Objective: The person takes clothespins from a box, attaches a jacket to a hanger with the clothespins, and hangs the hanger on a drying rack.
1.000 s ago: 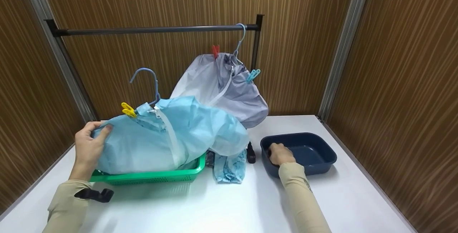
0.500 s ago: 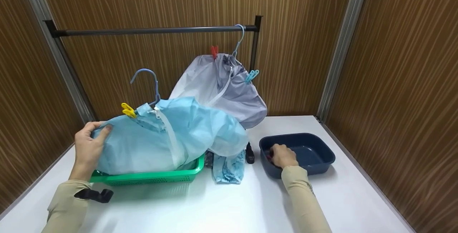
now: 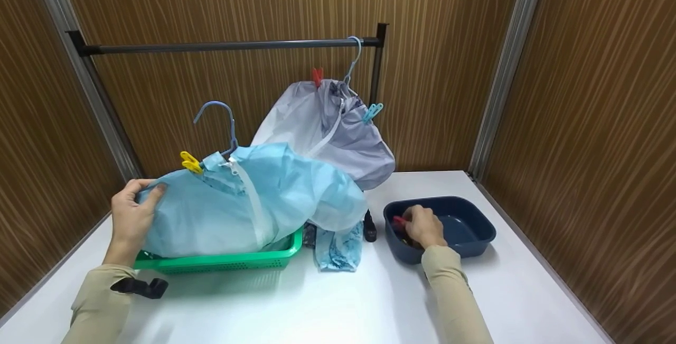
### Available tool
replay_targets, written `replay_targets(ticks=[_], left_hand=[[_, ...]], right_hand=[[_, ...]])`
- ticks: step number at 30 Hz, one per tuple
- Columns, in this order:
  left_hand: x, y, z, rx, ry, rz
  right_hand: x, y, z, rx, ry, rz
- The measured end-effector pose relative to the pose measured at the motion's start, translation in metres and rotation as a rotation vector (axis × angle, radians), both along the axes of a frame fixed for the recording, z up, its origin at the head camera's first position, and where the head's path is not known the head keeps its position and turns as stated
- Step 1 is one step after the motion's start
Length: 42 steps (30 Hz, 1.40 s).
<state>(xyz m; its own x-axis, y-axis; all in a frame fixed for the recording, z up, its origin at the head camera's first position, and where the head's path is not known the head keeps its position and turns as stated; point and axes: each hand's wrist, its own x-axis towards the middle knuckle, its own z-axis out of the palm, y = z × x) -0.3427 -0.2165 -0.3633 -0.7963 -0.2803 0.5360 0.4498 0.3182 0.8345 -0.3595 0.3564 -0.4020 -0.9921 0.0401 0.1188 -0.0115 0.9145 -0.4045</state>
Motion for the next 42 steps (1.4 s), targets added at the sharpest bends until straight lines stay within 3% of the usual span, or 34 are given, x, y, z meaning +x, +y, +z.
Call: replay_targets(ticks=[9,24,42], left_hand=[[0.0000,0.0007,-0.0002,0.006,0.029,-0.001],[0.0030,-0.0004,-0.0004,-0.010,0.006,0.000],[-0.0005,0.0008,-0.0014,-0.005,0.038,0.012]], right_hand=[[0.0018,0.0065,-0.0018,-0.111,0.112,0.045],[0.0014,0.0047,-0.0019,-0.303,-0.004,0.023],[0.0021,0.0030,-0.0006,-0.248,0.161,-0.059]])
